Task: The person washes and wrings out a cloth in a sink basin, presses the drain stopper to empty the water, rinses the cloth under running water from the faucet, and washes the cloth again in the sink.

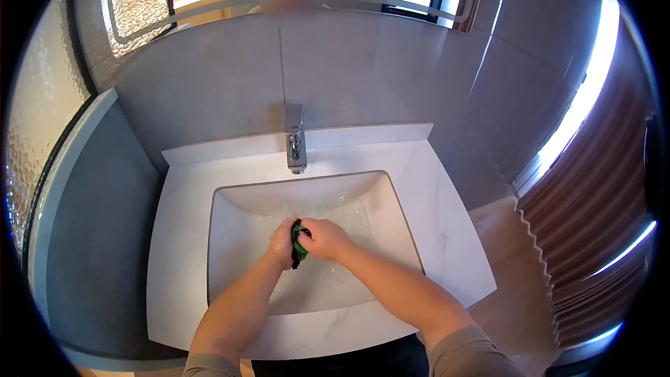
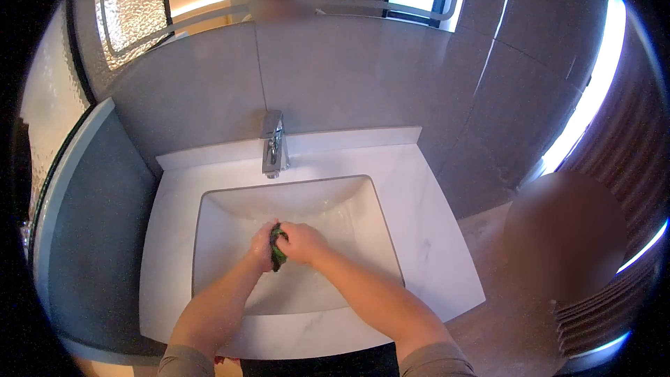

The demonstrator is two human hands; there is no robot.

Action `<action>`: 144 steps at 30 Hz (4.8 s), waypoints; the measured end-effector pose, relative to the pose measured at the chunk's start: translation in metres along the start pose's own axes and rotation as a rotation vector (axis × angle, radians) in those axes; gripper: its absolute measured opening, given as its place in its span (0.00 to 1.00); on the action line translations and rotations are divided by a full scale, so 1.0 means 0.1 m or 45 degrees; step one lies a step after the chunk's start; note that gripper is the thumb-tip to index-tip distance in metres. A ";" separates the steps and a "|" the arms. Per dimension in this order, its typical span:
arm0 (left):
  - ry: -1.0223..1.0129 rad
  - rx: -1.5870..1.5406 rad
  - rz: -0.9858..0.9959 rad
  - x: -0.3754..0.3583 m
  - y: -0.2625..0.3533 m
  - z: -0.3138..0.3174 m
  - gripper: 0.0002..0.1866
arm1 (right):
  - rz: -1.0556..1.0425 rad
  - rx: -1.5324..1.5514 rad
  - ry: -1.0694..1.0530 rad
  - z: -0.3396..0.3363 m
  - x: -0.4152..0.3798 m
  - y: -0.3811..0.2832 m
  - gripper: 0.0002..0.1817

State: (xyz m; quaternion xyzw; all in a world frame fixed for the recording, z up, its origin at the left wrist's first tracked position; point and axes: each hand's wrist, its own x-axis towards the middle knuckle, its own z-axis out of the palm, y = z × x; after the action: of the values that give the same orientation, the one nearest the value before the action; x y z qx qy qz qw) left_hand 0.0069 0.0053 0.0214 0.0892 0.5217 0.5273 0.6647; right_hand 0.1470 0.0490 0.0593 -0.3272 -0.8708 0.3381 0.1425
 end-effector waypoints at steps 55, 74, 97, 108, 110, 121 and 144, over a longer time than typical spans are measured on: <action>-0.013 0.212 -0.173 -0.04 0.06 0.00 0.17 | 0.142 0.633 -0.048 -0.01 0.10 0.26 0.13; -0.112 0.110 -0.040 0.00 -0.03 -0.09 0.27 | -0.189 0.244 0.068 0.10 -0.03 -0.01 0.10; 0.480 2.161 0.734 -0.15 0.00 -0.10 0.30 | 0.258 -0.965 -0.412 0.10 -0.17 0.27 0.39; -0.181 0.209 -0.149 0.06 0.04 -0.18 0.20 | 0.243 1.184 -0.193 0.04 0.12 0.25 0.12; -0.208 0.162 -0.124 0.06 0.02 -0.16 0.22 | 0.142 1.256 -0.145 0.07 0.10 0.11 0.11; 0.130 0.785 0.140 0.01 0.00 0.01 0.28 | 0.349 -0.537 0.036 0.14 0.02 0.25 0.13; 0.045 1.979 0.640 -0.13 0.01 -0.01 0.26 | 0.352 -0.480 -0.394 0.06 -0.04 0.31 0.23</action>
State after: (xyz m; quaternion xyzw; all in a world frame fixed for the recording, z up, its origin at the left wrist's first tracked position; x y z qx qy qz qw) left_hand 0.0074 -0.0053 0.0298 0.6307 0.7133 0.1495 0.2666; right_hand 0.1618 0.0603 0.0333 -0.4080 -0.8769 0.2325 -0.1031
